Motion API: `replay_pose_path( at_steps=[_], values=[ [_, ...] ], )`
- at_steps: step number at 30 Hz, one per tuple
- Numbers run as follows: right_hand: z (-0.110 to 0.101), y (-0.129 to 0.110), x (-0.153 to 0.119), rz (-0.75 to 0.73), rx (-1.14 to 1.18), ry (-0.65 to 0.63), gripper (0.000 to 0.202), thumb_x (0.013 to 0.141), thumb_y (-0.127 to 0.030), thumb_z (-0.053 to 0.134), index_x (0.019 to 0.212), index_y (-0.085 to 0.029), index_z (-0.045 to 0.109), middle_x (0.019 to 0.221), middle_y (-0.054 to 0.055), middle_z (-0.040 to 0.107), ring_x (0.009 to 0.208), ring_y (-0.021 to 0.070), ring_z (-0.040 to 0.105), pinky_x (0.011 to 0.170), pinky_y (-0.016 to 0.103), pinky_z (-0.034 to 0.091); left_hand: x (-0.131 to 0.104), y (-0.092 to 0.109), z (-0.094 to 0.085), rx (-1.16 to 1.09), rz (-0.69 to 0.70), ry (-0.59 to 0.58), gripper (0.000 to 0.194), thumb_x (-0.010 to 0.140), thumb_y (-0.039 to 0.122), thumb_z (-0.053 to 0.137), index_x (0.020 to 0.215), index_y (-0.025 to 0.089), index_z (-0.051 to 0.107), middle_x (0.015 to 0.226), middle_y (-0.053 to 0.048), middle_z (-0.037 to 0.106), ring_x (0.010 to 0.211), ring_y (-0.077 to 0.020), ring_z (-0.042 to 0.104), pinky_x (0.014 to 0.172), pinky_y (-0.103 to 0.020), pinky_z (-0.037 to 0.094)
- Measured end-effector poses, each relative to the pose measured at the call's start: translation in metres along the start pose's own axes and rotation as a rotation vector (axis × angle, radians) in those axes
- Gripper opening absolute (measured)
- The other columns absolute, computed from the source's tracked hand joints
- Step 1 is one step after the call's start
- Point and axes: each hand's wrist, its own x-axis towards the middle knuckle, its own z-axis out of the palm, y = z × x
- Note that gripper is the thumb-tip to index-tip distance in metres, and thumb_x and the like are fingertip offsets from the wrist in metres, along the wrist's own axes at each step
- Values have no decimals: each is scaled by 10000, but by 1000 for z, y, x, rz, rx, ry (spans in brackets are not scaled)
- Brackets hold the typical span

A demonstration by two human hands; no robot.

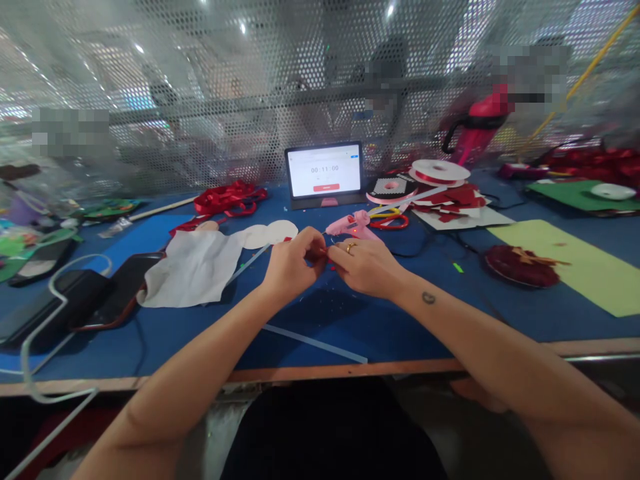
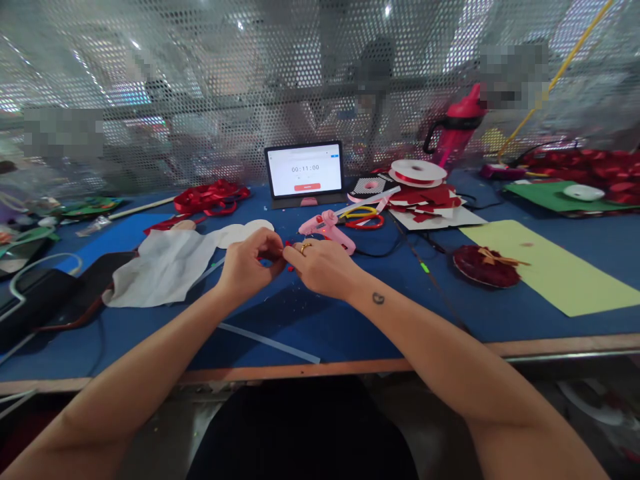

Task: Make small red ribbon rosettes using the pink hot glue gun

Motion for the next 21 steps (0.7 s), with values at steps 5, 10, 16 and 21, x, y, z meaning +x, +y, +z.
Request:
replay_pose_path(
  at_steps=[5,10,16,21],
  values=[
    [5,-1,-2,-67,-12,-184,225,838,-152,370,951,-124,562,708,70,617,617,151,492,528,281,204,2,-4,0,95,-17,-63,102,641,117,571,728,168,554,627,30,638,549,-83,582,547,-173,409],
    [6,2,-2,-64,-5,-316,292,837,-73,309,1029,-113,524,738,84,616,642,154,500,521,281,185,2,-12,2,143,15,-115,131,664,133,564,777,173,616,661,17,664,587,-94,596,574,-176,402],
    [9,11,-3,38,239,-359,192,823,-95,364,900,-136,536,778,75,628,685,153,517,552,262,238,4,-12,2,269,70,-263,165,751,209,524,689,163,670,577,-18,648,528,-118,567,503,-204,325],
    [7,18,-2,156,499,-345,143,816,-139,394,807,-168,533,729,39,616,648,136,505,556,238,269,3,-10,3,270,56,-286,159,724,196,532,662,154,672,538,-15,627,489,-110,529,480,-206,286]
  ],
)
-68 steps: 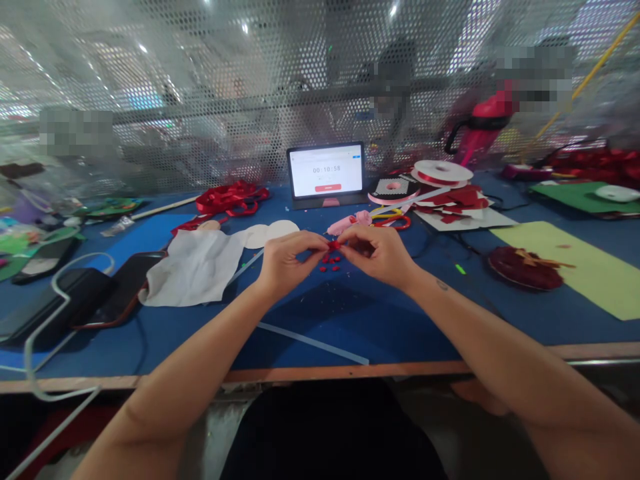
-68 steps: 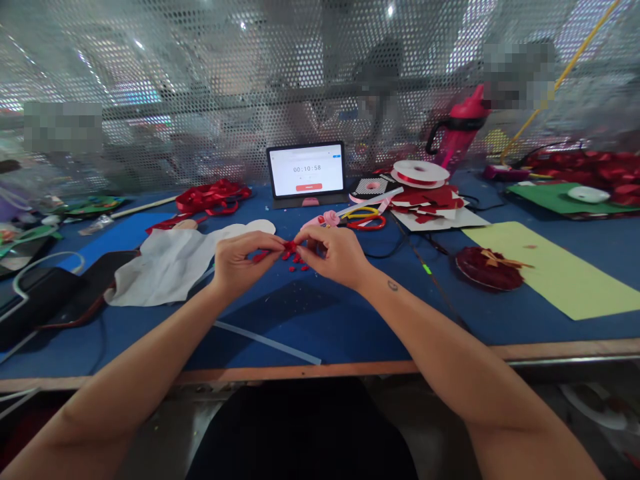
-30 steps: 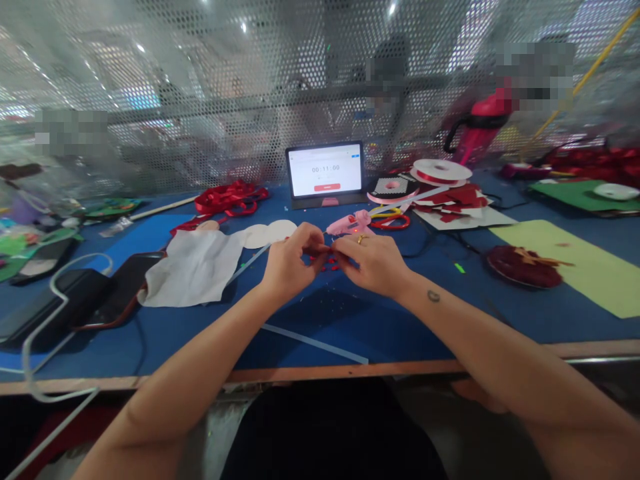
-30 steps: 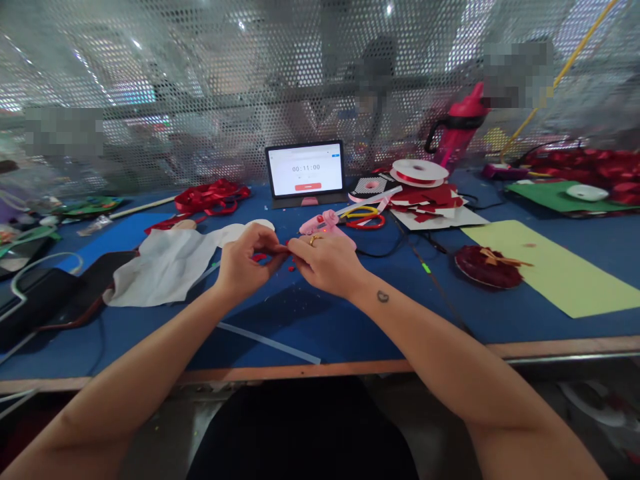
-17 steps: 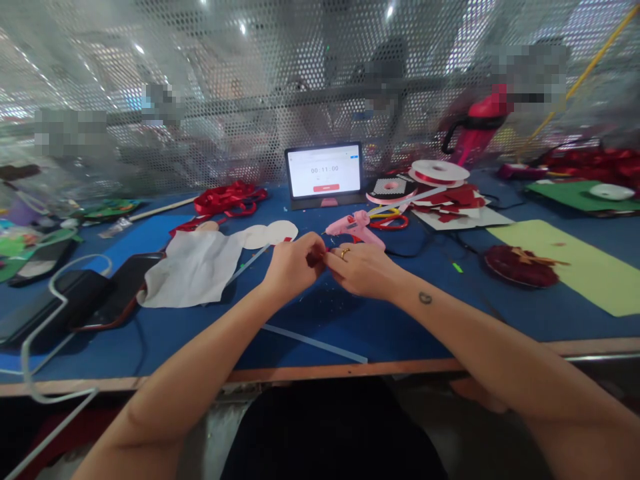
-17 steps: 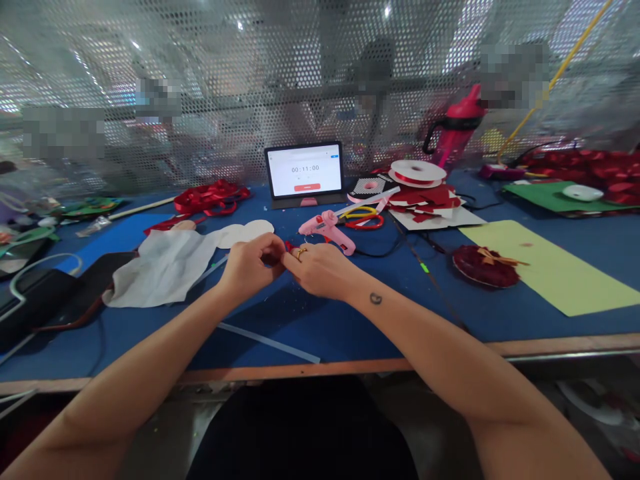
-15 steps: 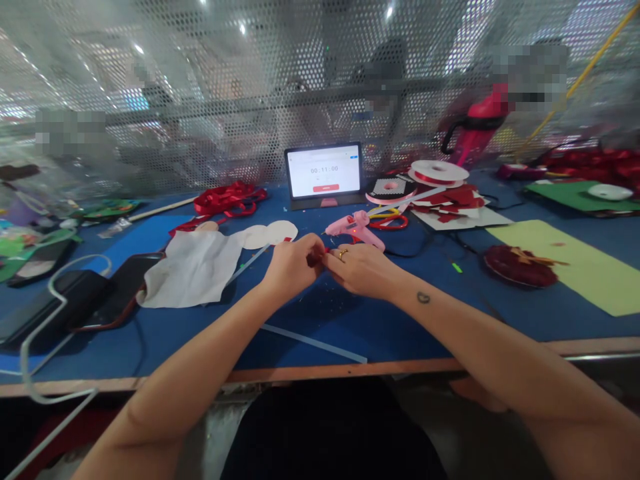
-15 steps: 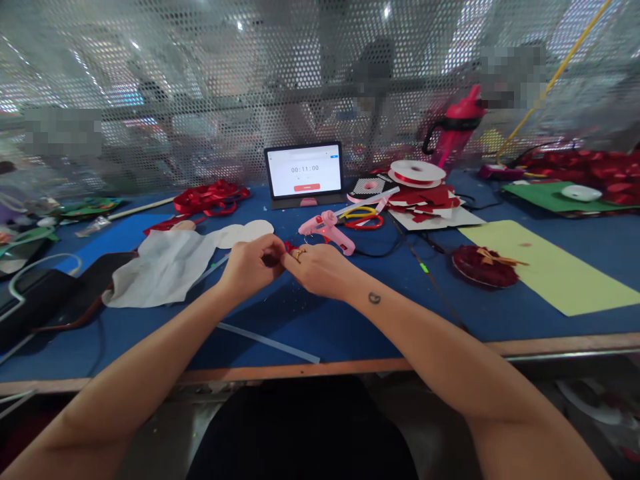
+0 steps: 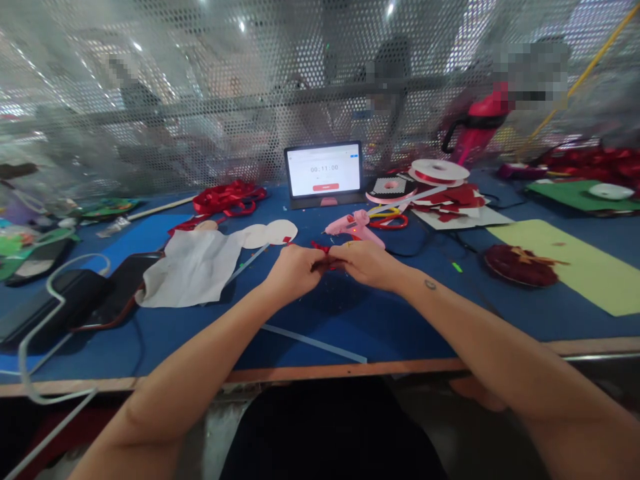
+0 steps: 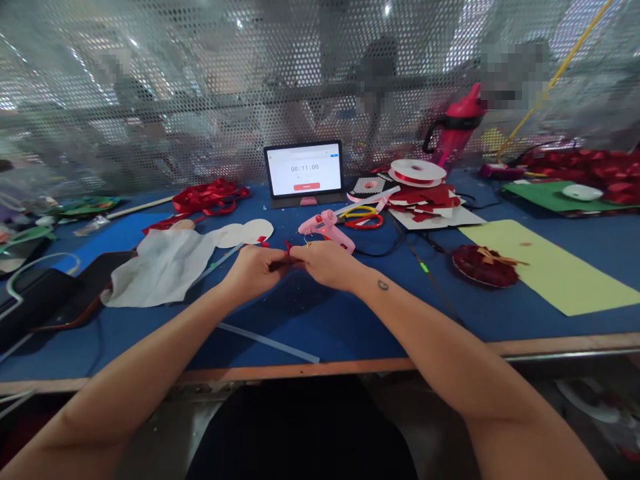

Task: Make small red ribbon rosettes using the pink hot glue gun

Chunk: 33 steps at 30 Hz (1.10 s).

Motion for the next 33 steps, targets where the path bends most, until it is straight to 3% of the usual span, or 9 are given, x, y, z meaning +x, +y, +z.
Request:
replay_pose_path(
  at_steps=[4,8,12,21,26,33],
  values=[
    [-2,-2,0,7,174,-24,130,791,-119,397,755,-176,508,718,19,607,646,125,508,563,221,292,0,0,-2,-124,-21,-39,148,683,175,522,593,145,636,486,13,582,457,-89,487,469,-194,300],
    [0,-4,-1,-4,136,27,118,800,-142,383,764,-171,491,697,22,578,615,126,474,553,230,270,0,-1,-4,-377,-85,-93,150,651,128,486,603,136,628,527,16,613,504,-90,555,502,-176,385],
    [2,-2,-1,-25,82,81,143,841,-188,358,764,-171,478,665,12,529,589,120,434,547,237,251,1,-1,-3,-491,-126,-81,124,658,142,512,632,137,633,557,12,626,528,-95,586,517,-173,437],
    [-2,1,0,13,264,104,188,889,-292,359,816,-170,484,725,10,548,631,111,466,584,233,303,5,-6,-2,-809,-224,-118,99,685,219,610,729,132,631,638,-12,665,565,-118,631,564,-231,533],
    [-1,2,0,22,266,77,193,888,-292,350,831,-168,486,730,12,555,622,111,463,578,235,303,5,-8,-4,-828,-219,-178,168,701,279,641,777,129,632,649,-22,665,553,-111,619,532,-217,519],
    [-2,-3,-1,69,189,11,234,911,-262,304,874,-158,511,720,22,581,635,119,494,576,235,287,3,-6,-4,-687,-135,-122,170,744,293,590,721,130,634,610,-4,625,530,-94,588,511,-191,480]
  ],
)
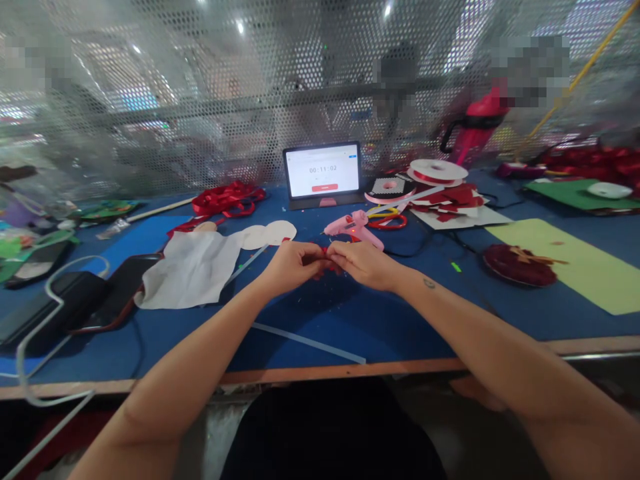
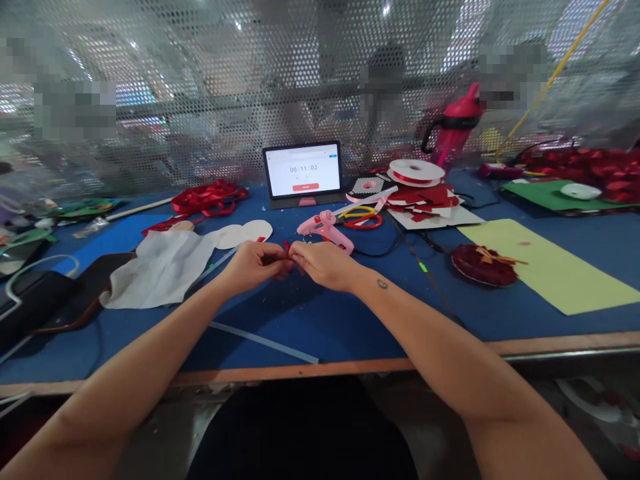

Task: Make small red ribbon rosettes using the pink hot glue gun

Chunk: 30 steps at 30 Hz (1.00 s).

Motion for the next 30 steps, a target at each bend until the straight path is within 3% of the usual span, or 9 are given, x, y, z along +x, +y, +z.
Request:
replay_pose_path(
  at_steps=[4,9,12,17,19,25,28,30],
  values=[
    [-5,-3,0,17,-106,80,264,906,-275,316,861,-157,548,731,30,586,639,126,474,585,243,274,1,2,-5,-54,-4,68,157,720,273,595,660,130,617,565,4,596,504,-82,557,496,-180,467],
    [-7,-1,-1,54,-125,177,249,888,-286,359,847,-168,574,701,10,593,585,106,458,566,236,268,5,-4,-18,-228,-64,403,181,676,270,621,578,131,556,474,21,545,390,-59,473,379,-160,370],
    [-6,1,-2,78,-113,185,231,882,-282,374,829,-174,572,677,1,591,581,101,467,558,231,268,8,-11,-26,-212,-91,503,186,674,284,617,584,135,552,463,16,542,381,-60,469,373,-162,356],
    [-6,1,-3,79,-99,195,217,873,-269,392,790,-170,566,656,-1,589,557,92,457,554,232,274,11,-22,-35,85,-134,247,286,689,416,631,612,147,573,485,9,567,421,-85,518,426,-184,399],
    [-7,0,-2,78,-99,200,220,870,-272,396,791,-167,573,653,1,589,553,91,460,551,232,277,12,-26,-35,185,-151,196,316,668,444,647,574,154,564,464,20,555,424,-92,523,437,-188,398],
    [-8,0,-2,82,-120,204,230,868,-276,398,788,-167,585,637,-2,586,539,88,456,544,234,274,12,-23,-37,363,-154,266,385,731,499,557,551,158,556,452,16,545,417,-92,487,445,-198,350],
    [-8,1,-2,109,-137,209,235,860,-293,410,778,-168,592,623,-1,581,532,89,448,533,234,270,11,-21,-49,538,-177,315,378,760,490,515,621,156,622,506,-11,583,489,-117,515,480,-212,339],
    [-8,2,-2,128,-151,208,244,856,-307,415,766,-171,596,617,3,581,528,92,447,525,235,267,10,-24,-60,640,-184,255,274,694,430,603,686,162,658,621,-27,641,580,-139,551,530,-221,352]
  ],
)
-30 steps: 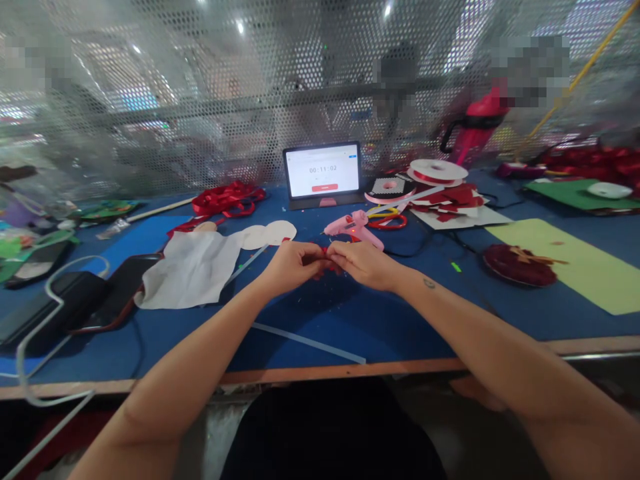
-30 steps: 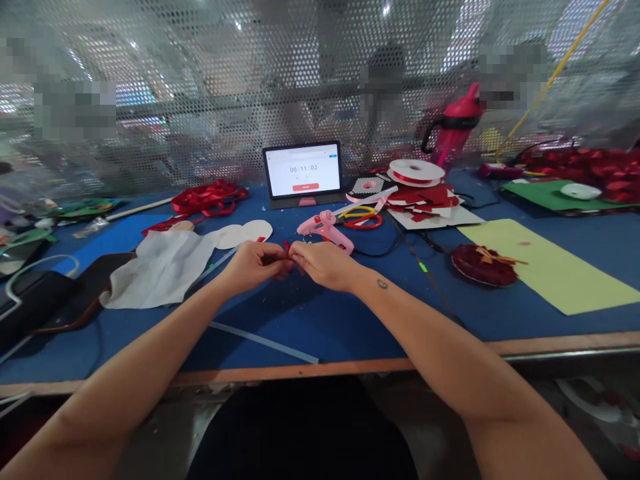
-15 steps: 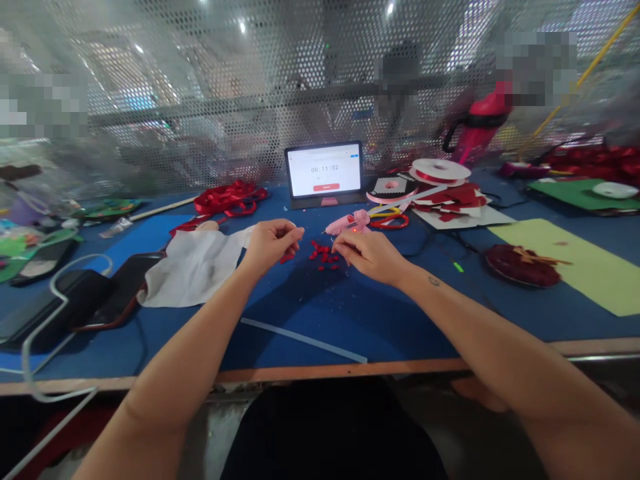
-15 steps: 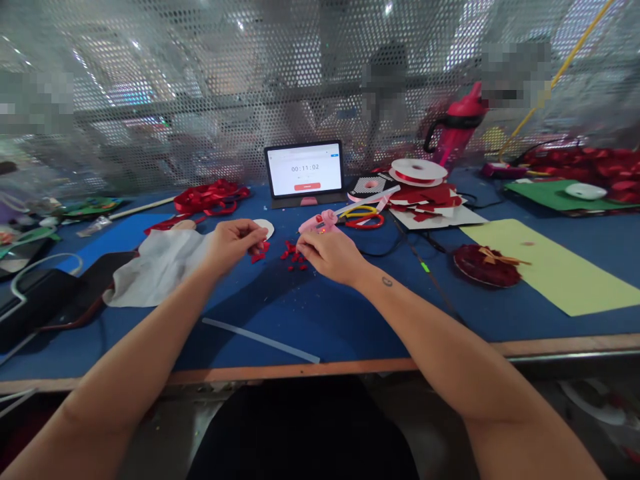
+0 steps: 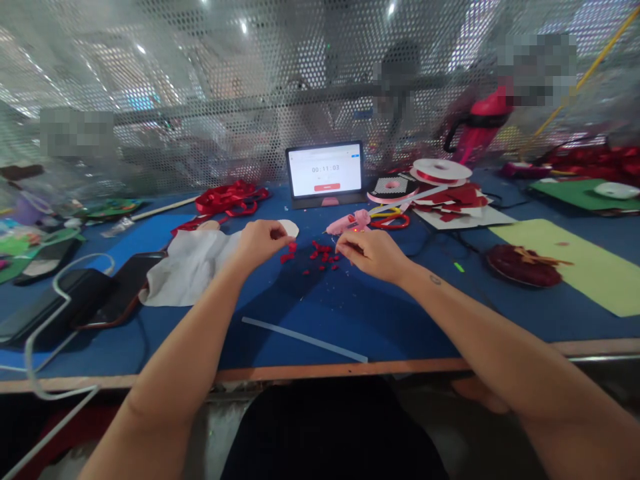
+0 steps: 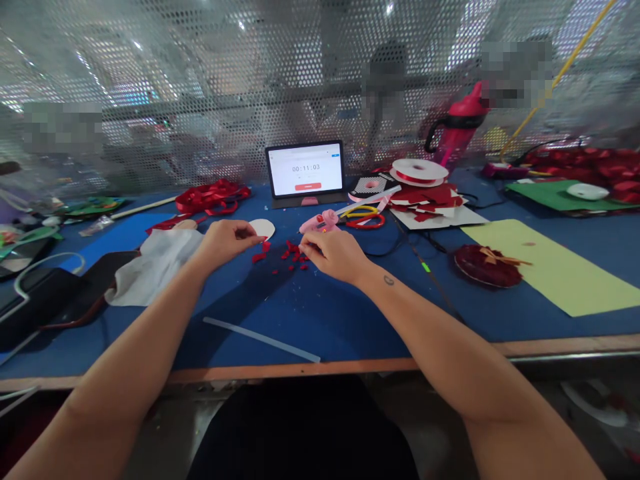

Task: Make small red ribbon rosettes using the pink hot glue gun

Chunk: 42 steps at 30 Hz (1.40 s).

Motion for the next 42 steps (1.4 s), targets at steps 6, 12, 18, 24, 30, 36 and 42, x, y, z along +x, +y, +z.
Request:
replay_pose_path(
  at_steps=[6,12,18,24,30,36,42],
  values=[
    [-5,5,1,1,-84,29,261,847,-332,428,720,-182,599,614,9,594,544,107,484,530,241,277,8,-27,1,103,40,-289,166,624,351,638,659,191,662,649,-12,647,603,-149,545,557,-229,346],
    [-21,14,4,-38,-57,-160,247,839,-336,453,722,-184,608,588,11,599,529,114,494,548,257,307,11,-36,10,11,50,-391,139,615,333,605,640,202,645,616,11,622,573,-134,534,544,-217,354],
    [-52,32,1,136,130,-691,404,835,-509,425,723,-175,622,488,8,567,503,126,537,527,257,338,10,-35,9,-37,-36,-340,176,593,347,632,682,195,646,623,11,626,550,-133,539,511,-216,356],
    [-70,64,-4,415,-217,-621,570,714,-715,413,581,-186,576,544,39,582,495,145,506,510,284,321,12,-33,13,56,4,-302,260,640,404,604,738,170,659,686,-11,648,625,-145,554,562,-222,367],
    [-51,79,0,414,-211,-322,620,591,-656,603,1006,-196,580,976,89,631,821,238,576,652,312,403,12,-30,23,14,9,-285,263,642,387,591,754,159,659,673,0,645,627,-137,548,572,-214,372],
    [-20,75,7,297,-38,-356,463,683,-621,546,770,-166,567,738,69,623,648,189,549,571,295,376,9,-24,22,-91,-1,-208,211,662,344,581,712,149,645,671,-6,644,625,-131,552,584,-216,383],
    [-2,75,9,340,-18,-258,362,724,-532,547,685,-174,517,558,11,516,522,144,478,509,277,332,7,-12,17,-270,-46,111,195,685,331,612,724,141,639,673,-24,647,601,-112,548,578,-222,393]
  ],
)
